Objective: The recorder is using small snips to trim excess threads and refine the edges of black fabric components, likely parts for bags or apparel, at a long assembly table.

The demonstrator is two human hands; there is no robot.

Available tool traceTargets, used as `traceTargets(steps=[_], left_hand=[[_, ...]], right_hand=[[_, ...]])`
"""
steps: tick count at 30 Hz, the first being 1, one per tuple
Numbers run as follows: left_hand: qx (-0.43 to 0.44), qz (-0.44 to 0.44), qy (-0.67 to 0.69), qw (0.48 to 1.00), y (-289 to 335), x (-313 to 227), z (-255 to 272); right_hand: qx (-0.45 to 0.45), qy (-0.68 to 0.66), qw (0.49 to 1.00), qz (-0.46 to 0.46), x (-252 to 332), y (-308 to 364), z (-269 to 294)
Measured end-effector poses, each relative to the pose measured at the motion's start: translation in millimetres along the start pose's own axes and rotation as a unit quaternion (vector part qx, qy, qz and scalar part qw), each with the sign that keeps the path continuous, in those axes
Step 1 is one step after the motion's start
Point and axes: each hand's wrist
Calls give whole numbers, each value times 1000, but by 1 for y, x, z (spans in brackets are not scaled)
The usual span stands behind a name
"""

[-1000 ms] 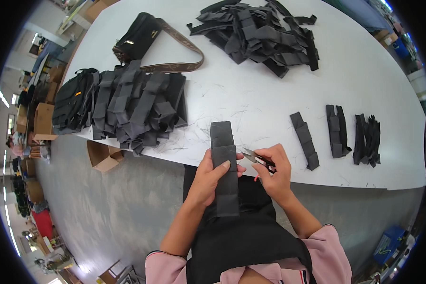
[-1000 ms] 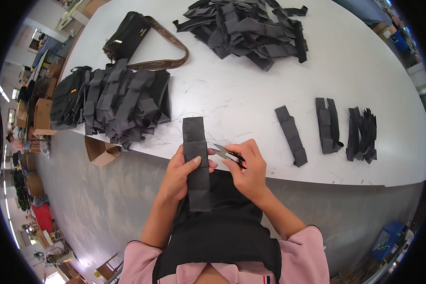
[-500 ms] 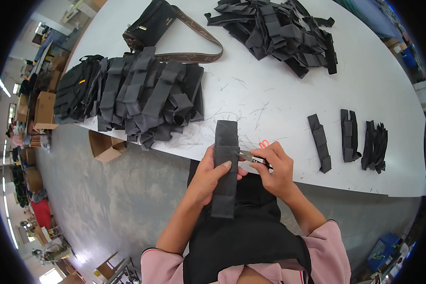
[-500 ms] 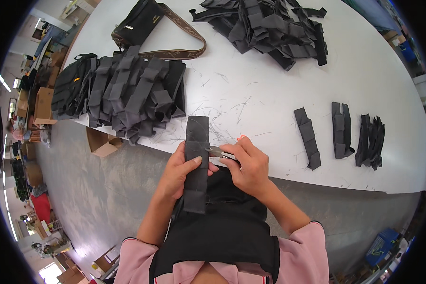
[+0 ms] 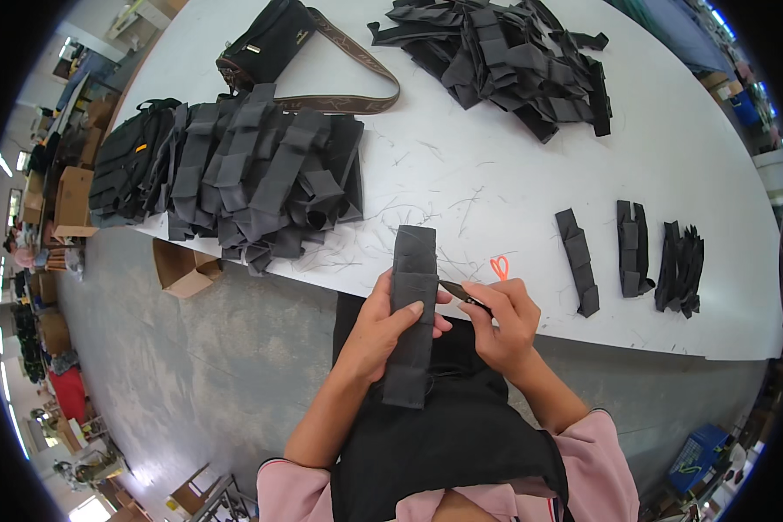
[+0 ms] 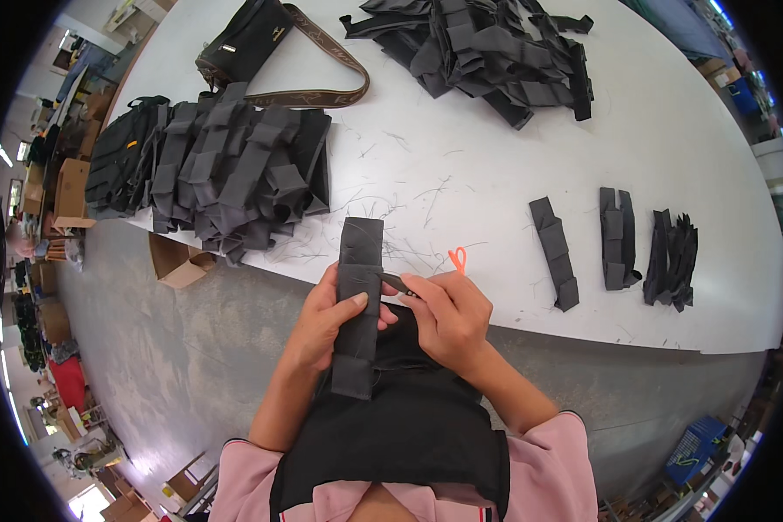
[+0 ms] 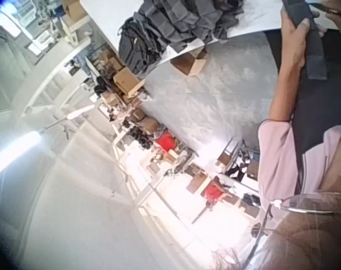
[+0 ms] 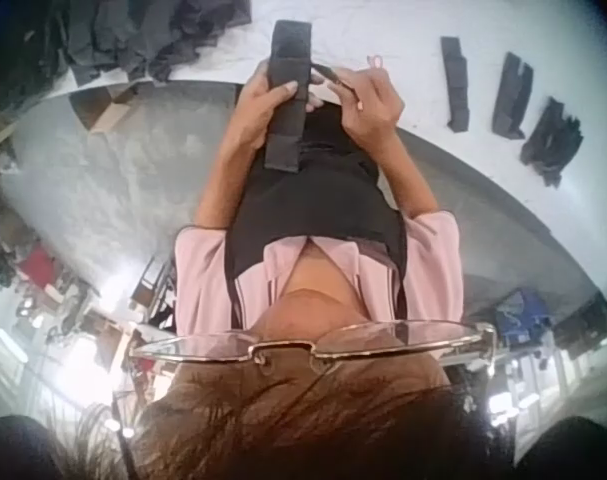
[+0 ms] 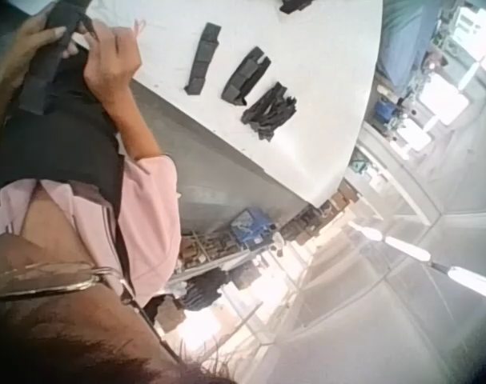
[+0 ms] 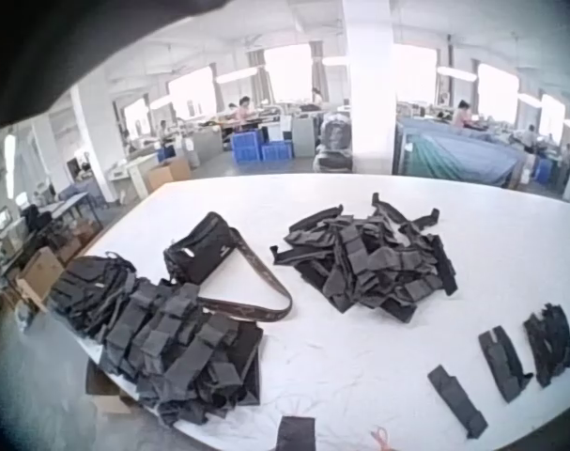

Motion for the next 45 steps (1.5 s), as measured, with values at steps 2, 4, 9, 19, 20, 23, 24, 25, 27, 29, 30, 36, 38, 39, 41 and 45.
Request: traceTargets(steps=[2,4,9,19,20,23,24,25,27,29,30,36,38,39,41,45], left_hand=[[1,9,4,1000,-1,1,-3],[-1,16,8,1000,-1,2,-4],[7,19,-26,999,-1,7,-2],[21,30,-34,999,-4,8,-6],[23,32,-35,999,-4,7,-6],[31,41,-38,998,-4,7,-5],[36,45,-40,997,-4,8,-4],[36,47,-41,997,-4,8,-4],[39,43,-47,997,-4,10,-4],[37,41,-48,997,-4,9,-7],[34,38,-49,997,-4,9,-7],[33,47,-61,997,-2,9,-6],[31,51,-62,996,-2,10,-5],[29,53,-63,996,-2,11,-5],[30,52,-64,996,-2,13,-5],[35,52,-67,996,-1,14,-5]], right_hand=[[8,-31,999,-37,0,0,1],[19,-41,998,-53,0,2,2],[29,-37,998,-32,1,-3,2],[92,-26,995,-6,-5,-2,-5],[90,-52,994,-24,-5,-2,-5],[92,-98,989,-62,-7,0,-5],[91,-97,989,-63,-7,0,-5],[95,-97,988,-71,-7,0,-5],[97,-97,987,-80,-7,1,-5],[90,-73,991,-69,-5,2,-5],[89,-72,991,-70,-5,3,-5],[77,-55,994,-57,-3,6,-6],[77,-65,993,-67,-3,7,-5],[77,-64,993,-67,-2,8,-5],[71,-49,994,-68,-1,11,-6],[65,-35,996,-60,1,12,-4]])
Point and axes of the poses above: each hand's wrist, its own y-axis away from the middle knuckle, its own z-axis out of the back of the hand, x = y × z, and after that the axes turned 3 degrees about -x, right-handed
